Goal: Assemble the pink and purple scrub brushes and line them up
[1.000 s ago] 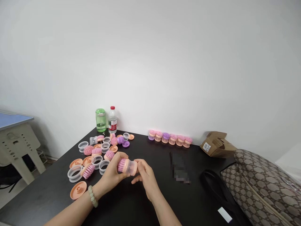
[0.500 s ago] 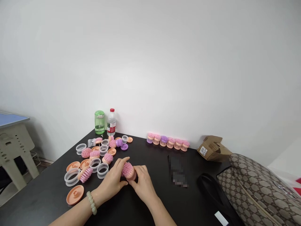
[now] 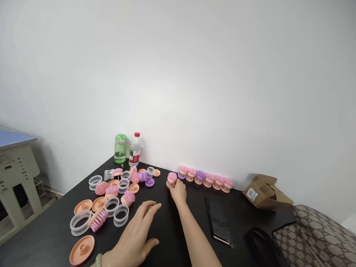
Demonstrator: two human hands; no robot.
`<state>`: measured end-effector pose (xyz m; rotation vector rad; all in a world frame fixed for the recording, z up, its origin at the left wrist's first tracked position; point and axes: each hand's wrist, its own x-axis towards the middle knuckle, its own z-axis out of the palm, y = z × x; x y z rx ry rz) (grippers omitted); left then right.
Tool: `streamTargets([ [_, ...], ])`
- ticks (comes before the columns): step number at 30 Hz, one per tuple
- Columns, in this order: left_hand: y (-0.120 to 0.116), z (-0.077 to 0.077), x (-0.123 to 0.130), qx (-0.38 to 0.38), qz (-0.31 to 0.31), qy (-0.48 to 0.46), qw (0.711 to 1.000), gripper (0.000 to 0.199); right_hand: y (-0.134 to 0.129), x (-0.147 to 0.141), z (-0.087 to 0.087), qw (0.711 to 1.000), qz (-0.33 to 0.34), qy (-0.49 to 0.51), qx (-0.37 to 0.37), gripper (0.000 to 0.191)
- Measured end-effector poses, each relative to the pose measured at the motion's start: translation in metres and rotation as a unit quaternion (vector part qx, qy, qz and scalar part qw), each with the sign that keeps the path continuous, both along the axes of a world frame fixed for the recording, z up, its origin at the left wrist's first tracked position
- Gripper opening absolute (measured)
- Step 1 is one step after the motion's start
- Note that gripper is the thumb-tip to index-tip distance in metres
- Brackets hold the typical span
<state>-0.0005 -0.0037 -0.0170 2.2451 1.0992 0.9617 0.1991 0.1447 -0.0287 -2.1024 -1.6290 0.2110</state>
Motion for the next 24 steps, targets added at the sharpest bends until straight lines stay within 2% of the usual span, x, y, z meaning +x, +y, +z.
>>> streamTargets([
  [6, 0.006, -0.022, 0.003, 0.039, -0.011, 0.032, 0.999, 0.110, 0.047, -0.003, 0.005, 0.995, -0.091, -0.001, -0.031, 0.032],
  [9, 0.007, -0.028, 0.006, 0.047, 0.005, 0.030, 0.998, 0.111, 0.057, -0.001, 0.003, 0.992, -0.126, 0.000, -0.033, 0.033],
  [12, 0.006, -0.024, 0.008, 0.053, 0.031, 0.023, 0.998, 0.109, 0.055, 0.005, -0.001, 0.992, -0.122, 0.000, -0.021, 0.032],
  [15, 0.004, -0.014, 0.008, 0.065, 0.010, 0.049, 0.997, 0.099, 0.046, 0.010, -0.007, 0.997, -0.078, -0.002, 0.007, 0.031],
  [18, 0.003, -0.006, 0.009, 0.089, -0.043, 0.126, 0.987, 0.081, 0.033, 0.007, -0.014, 0.999, -0.006, 0.000, 0.046, 0.027],
  [22, 0.007, -0.012, 0.016, 0.130, -0.116, 0.243, 0.954, 0.054, 0.010, -0.017, -0.019, 0.985, 0.129, -0.003, 0.113, 0.018],
  [24, 0.010, -0.019, 0.018, 0.147, -0.128, 0.276, 0.941, 0.043, 0.000, -0.032, -0.018, 0.971, 0.191, -0.010, 0.146, 0.016],
])
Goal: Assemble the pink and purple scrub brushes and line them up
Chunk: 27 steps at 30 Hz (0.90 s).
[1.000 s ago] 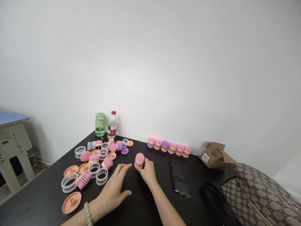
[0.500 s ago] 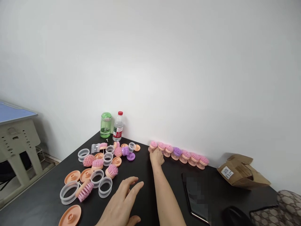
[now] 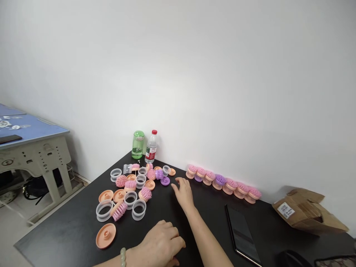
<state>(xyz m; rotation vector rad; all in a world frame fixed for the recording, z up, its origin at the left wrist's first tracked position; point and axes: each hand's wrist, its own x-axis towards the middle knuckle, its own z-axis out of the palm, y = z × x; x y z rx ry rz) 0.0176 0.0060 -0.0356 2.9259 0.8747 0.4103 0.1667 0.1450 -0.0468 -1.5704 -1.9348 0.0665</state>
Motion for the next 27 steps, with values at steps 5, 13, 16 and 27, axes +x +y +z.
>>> streamTargets([
  [5, 0.005, -0.009, 0.000, 0.047, -0.017, 0.001, 0.999, 0.033, -0.004, -0.032, 0.010, 0.992, 0.099, -0.027, 0.072, 0.031],
  [13, 0.012, -0.021, 0.004, 0.079, -0.027, 0.002, 0.996, 0.032, 0.024, -0.060, 0.017, 0.977, 0.173, -0.086, 0.092, 0.062],
  [16, 0.013, -0.022, 0.003, 0.081, -0.027, -0.001, 0.996, 0.032, 0.024, -0.066, 0.016, 0.974, 0.180, -0.102, 0.089, 0.065],
  [27, 0.000, 0.012, -0.013, 0.001, 0.042, -0.082, 0.996, 0.025, -0.027, -0.039, 0.020, 0.982, 0.183, -0.005, 0.033, 0.036],
])
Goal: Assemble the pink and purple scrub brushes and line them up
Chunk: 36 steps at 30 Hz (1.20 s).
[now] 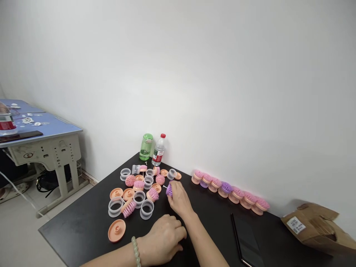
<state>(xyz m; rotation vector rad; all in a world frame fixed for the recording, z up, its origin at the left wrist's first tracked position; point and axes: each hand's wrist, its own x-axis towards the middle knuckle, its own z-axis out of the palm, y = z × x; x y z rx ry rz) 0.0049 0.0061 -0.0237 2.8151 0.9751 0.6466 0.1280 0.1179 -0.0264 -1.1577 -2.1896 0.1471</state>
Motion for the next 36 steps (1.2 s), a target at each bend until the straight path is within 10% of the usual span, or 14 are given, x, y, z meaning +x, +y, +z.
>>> streamTargets([
  [5, -0.006, 0.016, -0.005, -0.043, 0.136, -0.156, 0.977, 0.060, -0.047, 0.029, 0.008, 0.985, -0.048, 0.111, -0.119, 0.027],
  [8, -0.005, 0.018, -0.006, -0.042, 0.116, -0.161, 0.979, 0.076, -0.083, 0.037, 0.022, 0.968, -0.003, 0.146, -0.204, 0.024],
  [15, -0.003, 0.019, -0.008, -0.085, 0.076, -0.224, 0.968, 0.035, -0.104, 0.042, 0.039, 0.891, 0.052, 0.278, -0.354, 0.048],
  [18, 0.002, 0.030, -0.014, -0.188, 0.104, -0.391, 0.895, 0.031, -0.071, 0.046, 0.025, 0.917, -0.028, 0.274, -0.290, 0.057],
  [24, 0.017, 0.041, -0.024, -0.435, 0.009, -0.695, 0.573, 0.048, 0.002, 0.030, -0.009, 0.952, -0.142, 0.220, -0.159, 0.043],
  [27, 0.024, 0.041, -0.030, -0.470, 0.010, -0.751, 0.464, 0.055, 0.017, 0.013, -0.016, 0.966, -0.151, 0.190, -0.092, 0.041],
  [30, 0.030, 0.043, -0.038, -0.410, 0.037, -0.811, 0.417, 0.054, 0.020, -0.006, -0.018, 0.977, -0.125, 0.168, -0.034, 0.036],
  [36, 0.037, 0.052, -0.049, -0.233, 0.114, -0.861, 0.437, 0.055, 0.024, -0.047, -0.017, 0.988, -0.062, 0.140, 0.002, 0.029],
])
